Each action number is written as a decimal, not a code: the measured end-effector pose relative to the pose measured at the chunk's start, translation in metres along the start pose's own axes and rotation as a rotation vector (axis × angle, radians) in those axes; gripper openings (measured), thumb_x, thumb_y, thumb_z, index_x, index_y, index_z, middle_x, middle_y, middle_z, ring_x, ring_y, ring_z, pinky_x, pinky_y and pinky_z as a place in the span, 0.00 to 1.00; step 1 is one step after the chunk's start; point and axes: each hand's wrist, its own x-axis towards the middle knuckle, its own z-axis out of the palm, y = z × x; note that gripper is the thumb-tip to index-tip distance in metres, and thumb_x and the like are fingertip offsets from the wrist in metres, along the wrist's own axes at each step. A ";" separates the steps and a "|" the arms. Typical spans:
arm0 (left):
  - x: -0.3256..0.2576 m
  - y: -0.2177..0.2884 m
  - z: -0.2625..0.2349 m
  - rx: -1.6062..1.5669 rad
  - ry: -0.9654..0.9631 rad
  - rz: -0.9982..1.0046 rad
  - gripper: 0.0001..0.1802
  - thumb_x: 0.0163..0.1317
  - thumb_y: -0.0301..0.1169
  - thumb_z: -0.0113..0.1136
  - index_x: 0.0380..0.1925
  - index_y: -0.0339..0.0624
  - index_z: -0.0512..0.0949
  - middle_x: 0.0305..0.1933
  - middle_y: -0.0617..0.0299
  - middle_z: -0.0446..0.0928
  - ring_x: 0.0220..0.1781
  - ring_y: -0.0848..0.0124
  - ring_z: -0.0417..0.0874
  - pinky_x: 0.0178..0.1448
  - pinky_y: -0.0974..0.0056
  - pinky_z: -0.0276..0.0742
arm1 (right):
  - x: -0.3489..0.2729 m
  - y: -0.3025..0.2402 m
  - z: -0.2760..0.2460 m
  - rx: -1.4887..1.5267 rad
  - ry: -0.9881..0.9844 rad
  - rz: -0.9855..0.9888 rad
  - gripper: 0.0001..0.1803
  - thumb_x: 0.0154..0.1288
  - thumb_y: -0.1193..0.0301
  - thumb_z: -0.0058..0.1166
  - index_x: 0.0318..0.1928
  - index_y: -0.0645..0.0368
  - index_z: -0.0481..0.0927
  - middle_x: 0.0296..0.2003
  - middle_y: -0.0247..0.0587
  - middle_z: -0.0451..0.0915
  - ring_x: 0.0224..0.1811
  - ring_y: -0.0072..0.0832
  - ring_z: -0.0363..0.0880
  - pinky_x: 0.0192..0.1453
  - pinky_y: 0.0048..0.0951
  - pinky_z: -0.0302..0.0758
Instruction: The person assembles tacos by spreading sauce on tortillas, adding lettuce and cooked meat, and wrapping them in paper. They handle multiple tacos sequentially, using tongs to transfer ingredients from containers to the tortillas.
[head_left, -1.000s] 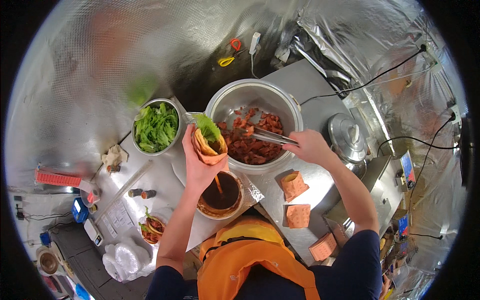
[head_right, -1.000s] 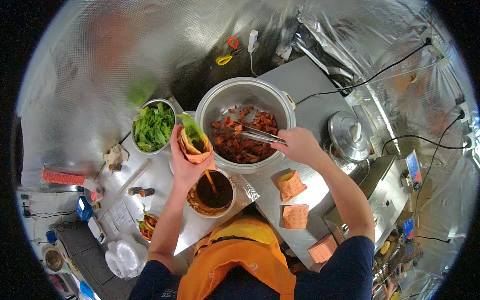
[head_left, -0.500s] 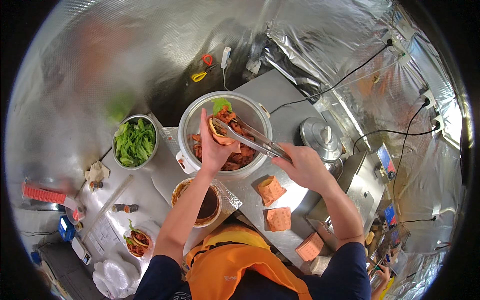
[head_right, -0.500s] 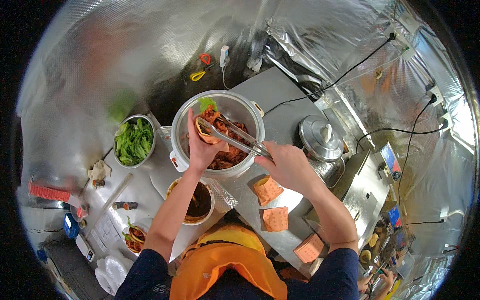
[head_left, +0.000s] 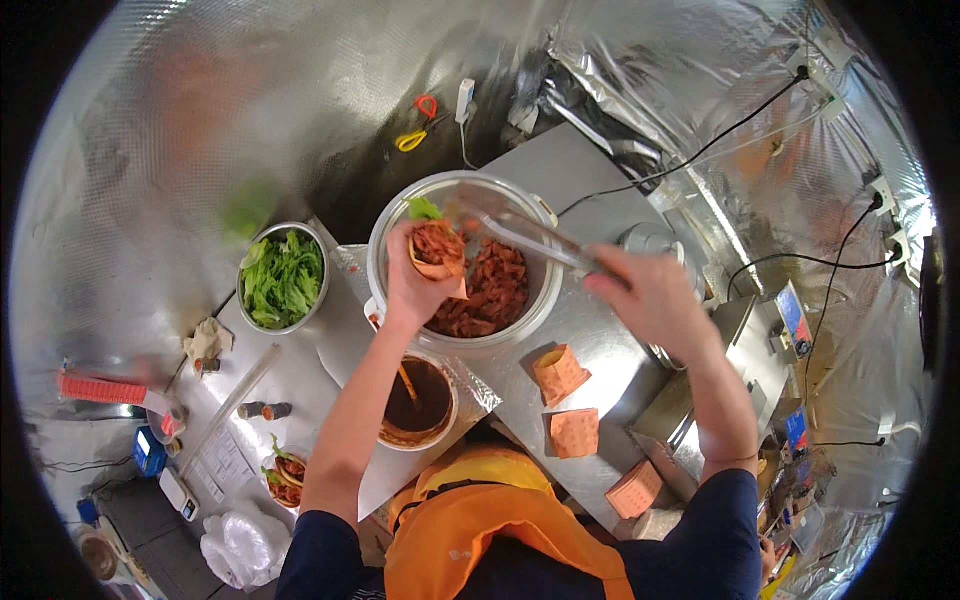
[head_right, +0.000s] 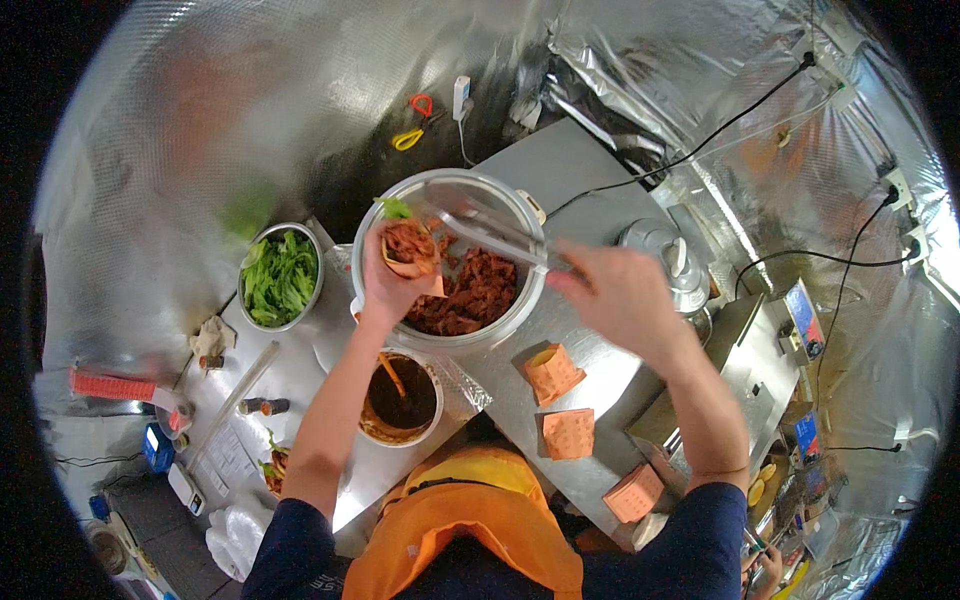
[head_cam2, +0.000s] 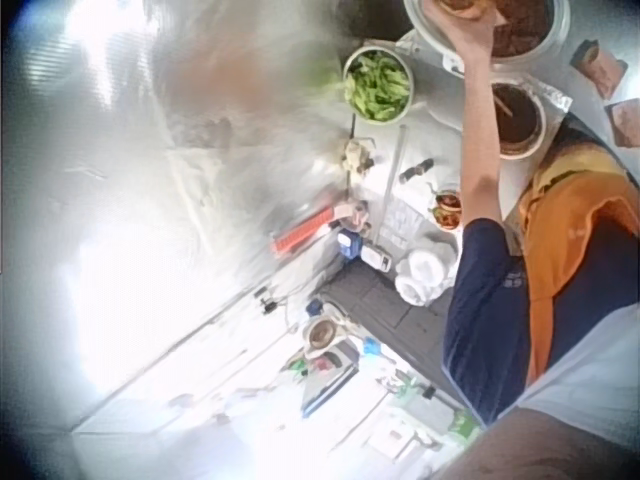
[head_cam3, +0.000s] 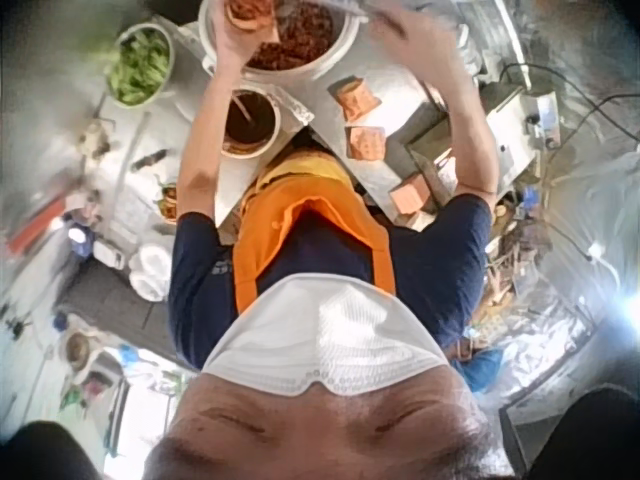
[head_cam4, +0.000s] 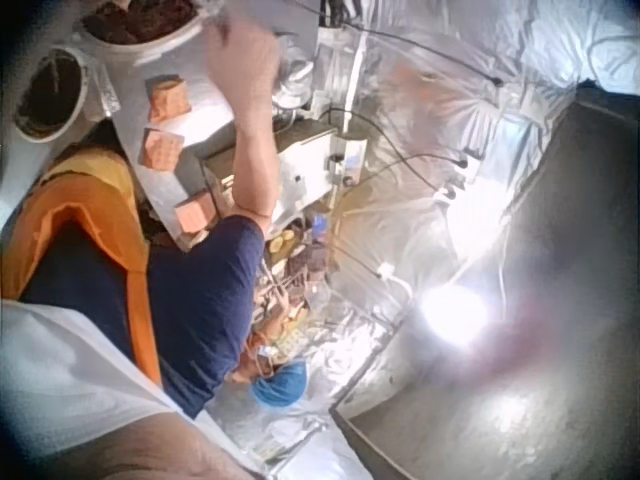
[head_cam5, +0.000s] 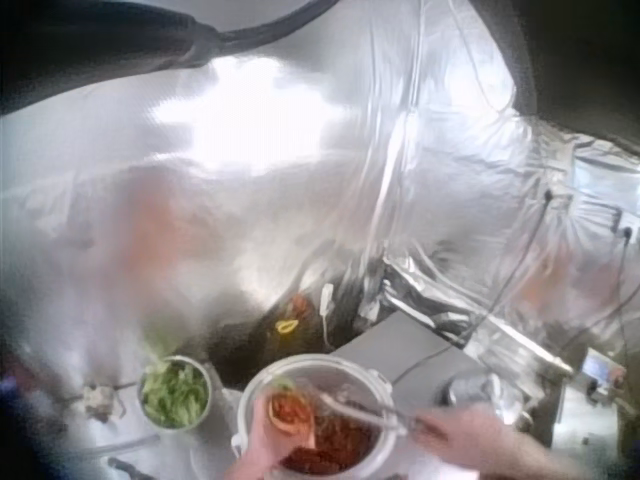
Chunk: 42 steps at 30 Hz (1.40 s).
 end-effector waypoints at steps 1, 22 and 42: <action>0.001 0.006 -0.010 0.016 -0.005 -0.023 0.52 0.44 0.20 0.82 0.70 0.43 0.63 0.64 0.51 0.72 0.68 0.57 0.76 0.73 0.57 0.74 | 0.004 0.006 -0.006 -0.088 -0.047 0.067 0.22 0.72 0.55 0.63 0.58 0.54 0.87 0.29 0.52 0.86 0.34 0.52 0.86 0.40 0.49 0.81; 0.028 0.019 -0.046 0.187 0.012 0.025 0.50 0.50 0.21 0.82 0.72 0.46 0.64 0.66 0.56 0.73 0.66 0.66 0.79 0.70 0.60 0.79 | 0.074 0.023 0.156 -0.266 -0.513 -0.053 0.07 0.60 0.69 0.66 0.34 0.60 0.89 0.33 0.51 0.89 0.39 0.49 0.90 0.44 0.46 0.85; 0.012 -0.002 0.026 -0.167 -0.043 0.037 0.63 0.45 0.20 0.84 0.81 0.43 0.56 0.74 0.50 0.62 0.76 0.54 0.69 0.80 0.53 0.68 | -0.010 -0.015 0.055 -0.024 -0.007 0.001 0.17 0.73 0.62 0.62 0.52 0.62 0.81 0.33 0.51 0.86 0.35 0.54 0.85 0.38 0.50 0.80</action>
